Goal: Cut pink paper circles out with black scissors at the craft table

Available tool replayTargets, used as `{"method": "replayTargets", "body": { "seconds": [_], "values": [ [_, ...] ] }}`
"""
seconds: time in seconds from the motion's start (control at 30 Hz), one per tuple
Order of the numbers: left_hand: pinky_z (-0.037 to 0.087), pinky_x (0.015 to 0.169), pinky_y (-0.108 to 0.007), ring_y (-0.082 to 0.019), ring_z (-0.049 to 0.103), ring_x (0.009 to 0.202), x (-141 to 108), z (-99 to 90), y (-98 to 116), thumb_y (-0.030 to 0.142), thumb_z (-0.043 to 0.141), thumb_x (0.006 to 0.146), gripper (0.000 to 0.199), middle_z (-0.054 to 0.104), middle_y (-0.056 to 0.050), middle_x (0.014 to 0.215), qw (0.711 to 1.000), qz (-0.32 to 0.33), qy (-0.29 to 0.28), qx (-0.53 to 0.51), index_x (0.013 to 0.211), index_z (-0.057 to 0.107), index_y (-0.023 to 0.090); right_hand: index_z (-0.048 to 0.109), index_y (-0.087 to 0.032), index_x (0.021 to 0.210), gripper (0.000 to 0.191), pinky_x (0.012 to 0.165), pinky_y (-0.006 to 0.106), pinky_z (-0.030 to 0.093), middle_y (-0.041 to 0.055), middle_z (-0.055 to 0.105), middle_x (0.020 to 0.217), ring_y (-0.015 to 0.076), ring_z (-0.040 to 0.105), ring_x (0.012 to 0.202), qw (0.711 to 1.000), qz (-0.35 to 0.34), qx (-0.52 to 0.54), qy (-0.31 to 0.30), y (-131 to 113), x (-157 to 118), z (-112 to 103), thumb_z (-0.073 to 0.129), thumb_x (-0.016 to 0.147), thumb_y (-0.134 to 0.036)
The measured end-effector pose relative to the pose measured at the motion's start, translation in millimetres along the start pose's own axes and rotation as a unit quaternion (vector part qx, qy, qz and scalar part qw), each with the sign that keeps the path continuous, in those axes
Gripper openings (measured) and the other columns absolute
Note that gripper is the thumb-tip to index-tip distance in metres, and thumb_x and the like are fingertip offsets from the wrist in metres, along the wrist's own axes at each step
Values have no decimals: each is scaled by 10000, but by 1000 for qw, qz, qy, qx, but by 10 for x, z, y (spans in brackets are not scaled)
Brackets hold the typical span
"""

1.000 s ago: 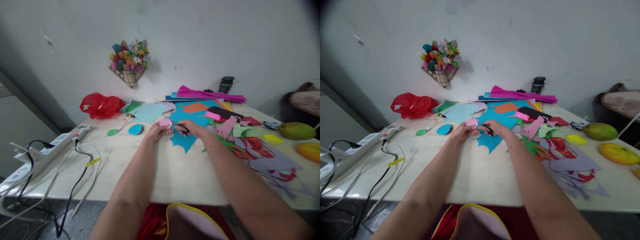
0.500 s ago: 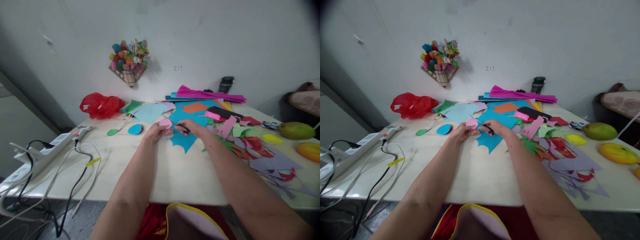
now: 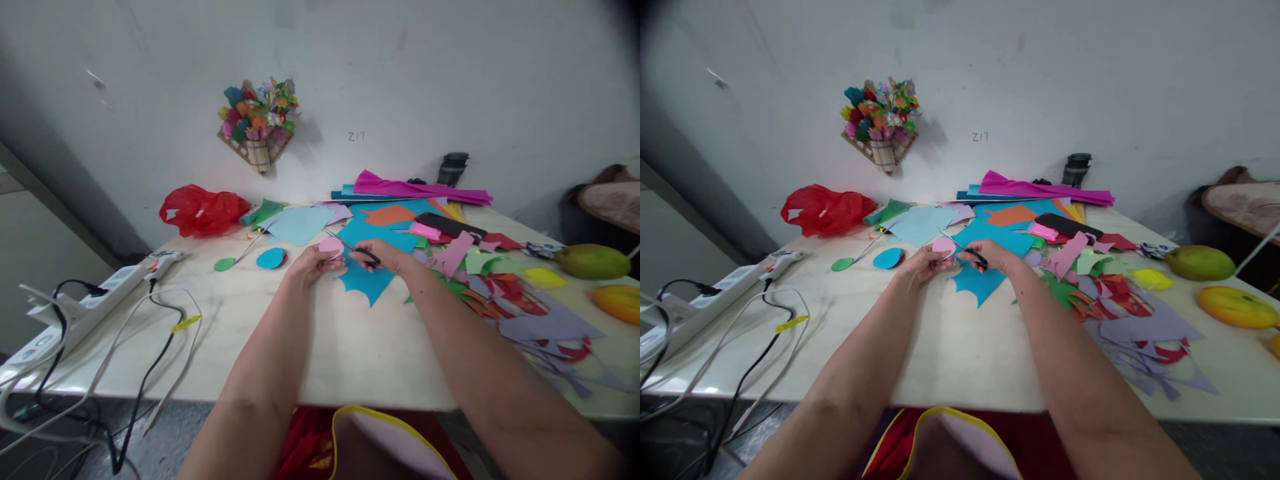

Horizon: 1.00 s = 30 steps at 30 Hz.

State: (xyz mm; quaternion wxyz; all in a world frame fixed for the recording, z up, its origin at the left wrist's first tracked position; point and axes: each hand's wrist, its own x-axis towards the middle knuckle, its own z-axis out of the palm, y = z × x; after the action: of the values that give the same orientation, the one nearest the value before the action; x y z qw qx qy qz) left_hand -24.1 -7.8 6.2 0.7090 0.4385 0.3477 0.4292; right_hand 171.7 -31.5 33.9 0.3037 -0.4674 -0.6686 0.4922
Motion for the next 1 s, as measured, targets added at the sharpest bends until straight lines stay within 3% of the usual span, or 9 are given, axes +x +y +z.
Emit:
{"method": "replayTargets", "body": {
  "seconds": [0.4, 1.0],
  "values": [
    [532, 547, -196, -143, 661, 556, 5, -11, -1, 24, 611, 770, 137, 686, -103, 658, 1000, 1, -7, 13, 904, 606, 50, 489, -180, 620, 304, 386, 218, 300, -41, 470, 491, 65, 395, 396, 1000, -20, 8, -5, 105, 66, -36, 686, 708, -394],
    [520, 528, -177, -136, 662, 564, 37, -74, -6, 41, 631, 763, 189, 697, -117, 693, 999, -6, -19, 28, 951, 615, 39, 645, -143, 755, 211, 355, 219, 277, -38, 472, 472, 68, 360, 386, 1000, -15, 1, 25, 114, 75, -67, 741, 650, -299]
  ]
}}
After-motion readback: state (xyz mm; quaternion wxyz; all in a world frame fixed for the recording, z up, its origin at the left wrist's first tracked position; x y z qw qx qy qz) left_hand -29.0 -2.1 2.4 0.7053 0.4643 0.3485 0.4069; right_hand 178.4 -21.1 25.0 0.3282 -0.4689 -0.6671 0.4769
